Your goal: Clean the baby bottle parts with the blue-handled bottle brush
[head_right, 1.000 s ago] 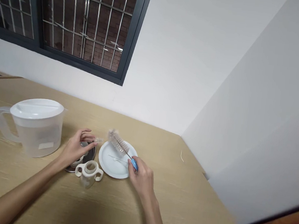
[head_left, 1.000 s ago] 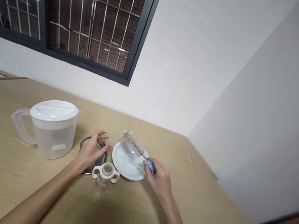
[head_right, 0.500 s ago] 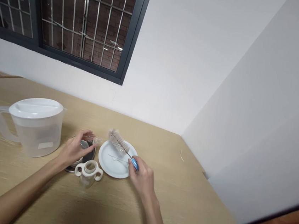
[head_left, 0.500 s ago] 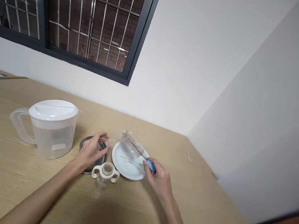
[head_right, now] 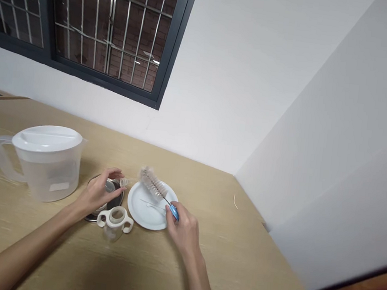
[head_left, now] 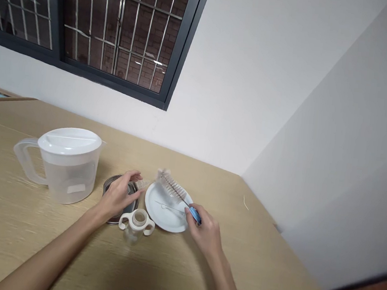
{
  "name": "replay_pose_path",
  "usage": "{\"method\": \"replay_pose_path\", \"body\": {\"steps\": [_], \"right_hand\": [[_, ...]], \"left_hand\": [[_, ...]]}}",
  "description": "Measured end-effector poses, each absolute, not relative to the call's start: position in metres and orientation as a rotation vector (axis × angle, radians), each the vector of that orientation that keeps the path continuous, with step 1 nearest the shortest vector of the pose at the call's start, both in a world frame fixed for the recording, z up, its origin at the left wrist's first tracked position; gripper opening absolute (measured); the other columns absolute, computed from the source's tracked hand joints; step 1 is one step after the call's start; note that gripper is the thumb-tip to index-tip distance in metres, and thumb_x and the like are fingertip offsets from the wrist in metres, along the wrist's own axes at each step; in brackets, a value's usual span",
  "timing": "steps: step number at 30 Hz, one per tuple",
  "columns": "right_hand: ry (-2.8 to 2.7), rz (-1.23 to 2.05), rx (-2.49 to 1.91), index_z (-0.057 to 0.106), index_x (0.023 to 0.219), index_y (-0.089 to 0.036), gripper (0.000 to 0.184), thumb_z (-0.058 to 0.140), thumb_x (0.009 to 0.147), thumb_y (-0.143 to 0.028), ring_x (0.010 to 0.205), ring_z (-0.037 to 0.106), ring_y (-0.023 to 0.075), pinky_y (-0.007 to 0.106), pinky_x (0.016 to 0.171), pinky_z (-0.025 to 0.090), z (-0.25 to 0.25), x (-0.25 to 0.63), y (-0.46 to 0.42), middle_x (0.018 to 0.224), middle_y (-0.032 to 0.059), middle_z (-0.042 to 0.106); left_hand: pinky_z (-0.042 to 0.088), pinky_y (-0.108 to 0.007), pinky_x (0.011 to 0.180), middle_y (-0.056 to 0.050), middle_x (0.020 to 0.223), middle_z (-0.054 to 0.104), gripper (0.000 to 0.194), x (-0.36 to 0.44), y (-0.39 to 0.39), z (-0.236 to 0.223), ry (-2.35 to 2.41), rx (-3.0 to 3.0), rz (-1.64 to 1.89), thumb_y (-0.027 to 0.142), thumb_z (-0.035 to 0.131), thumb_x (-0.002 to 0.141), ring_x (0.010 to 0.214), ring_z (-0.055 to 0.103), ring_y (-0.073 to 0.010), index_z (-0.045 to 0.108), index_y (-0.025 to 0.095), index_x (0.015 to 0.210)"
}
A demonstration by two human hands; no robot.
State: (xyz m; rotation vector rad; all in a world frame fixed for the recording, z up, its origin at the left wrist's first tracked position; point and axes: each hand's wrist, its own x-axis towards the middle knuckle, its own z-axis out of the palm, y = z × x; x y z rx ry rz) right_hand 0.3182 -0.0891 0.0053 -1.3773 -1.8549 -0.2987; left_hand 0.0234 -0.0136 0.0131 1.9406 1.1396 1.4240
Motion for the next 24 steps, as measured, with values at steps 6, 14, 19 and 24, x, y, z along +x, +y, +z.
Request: {"method": "replay_pose_path", "body": {"steps": [6, 14, 19, 24], "right_hand": [[-1.935, -0.267, -1.347, 0.066, 0.101, -0.018, 0.024, 0.051, 0.095, -0.035, 0.06, 0.063, 0.0132, 0.022, 0.059, 0.045, 0.004, 0.311, -0.09, 0.079, 0.0046, 0.072], [-1.728, -0.329, -1.462, 0.068, 0.093, -0.019, 0.029, 0.051, 0.093, -0.042, 0.059, 0.063, 0.0136, 0.023, 0.056, 0.045, 0.008, 0.331, -0.087, 0.075, 0.0032, 0.071], [-1.686, -0.348, -1.482, 0.068, 0.091, -0.018, 0.029, 0.053, 0.092, -0.043, 0.057, 0.061, 0.0132, 0.023, 0.055, 0.043, 0.01, 0.33, -0.087, 0.07, 0.0018, 0.069], [-1.66, -0.364, -1.486, 0.068, 0.09, -0.018, 0.03, 0.052, 0.092, -0.044, 0.057, 0.061, 0.013, 0.023, 0.056, 0.043, 0.007, 0.331, -0.085, 0.07, 0.0018, 0.068]], "left_hand": [[0.042, -0.038, 0.102, -0.006, 0.113, 0.069, 0.046, 0.021, -0.013, 0.017, 1.086, 1.924, 1.34, 0.035, 0.075, 0.072, 0.109, 0.063, -0.0273, 0.058, 0.026, 0.114], [0.048, -0.035, 0.087, -0.006, 0.105, 0.07, 0.054, -0.014, 0.011, 0.018, 1.403, 2.037, 1.271, 0.037, 0.074, 0.071, 0.096, 0.065, -0.0267, 0.055, 0.025, 0.12], [0.048, -0.032, 0.072, -0.005, 0.095, 0.071, 0.047, -0.035, 0.02, 0.014, 1.56, 2.116, 1.002, 0.038, 0.072, 0.068, 0.079, 0.066, -0.0245, 0.061, 0.024, 0.111], [0.051, -0.03, 0.069, -0.004, 0.085, 0.072, 0.054, -0.037, 0.015, 0.023, 1.26, 1.926, 1.1, 0.038, 0.081, 0.057, 0.074, 0.065, -0.0211, 0.065, 0.021, 0.106]]}}
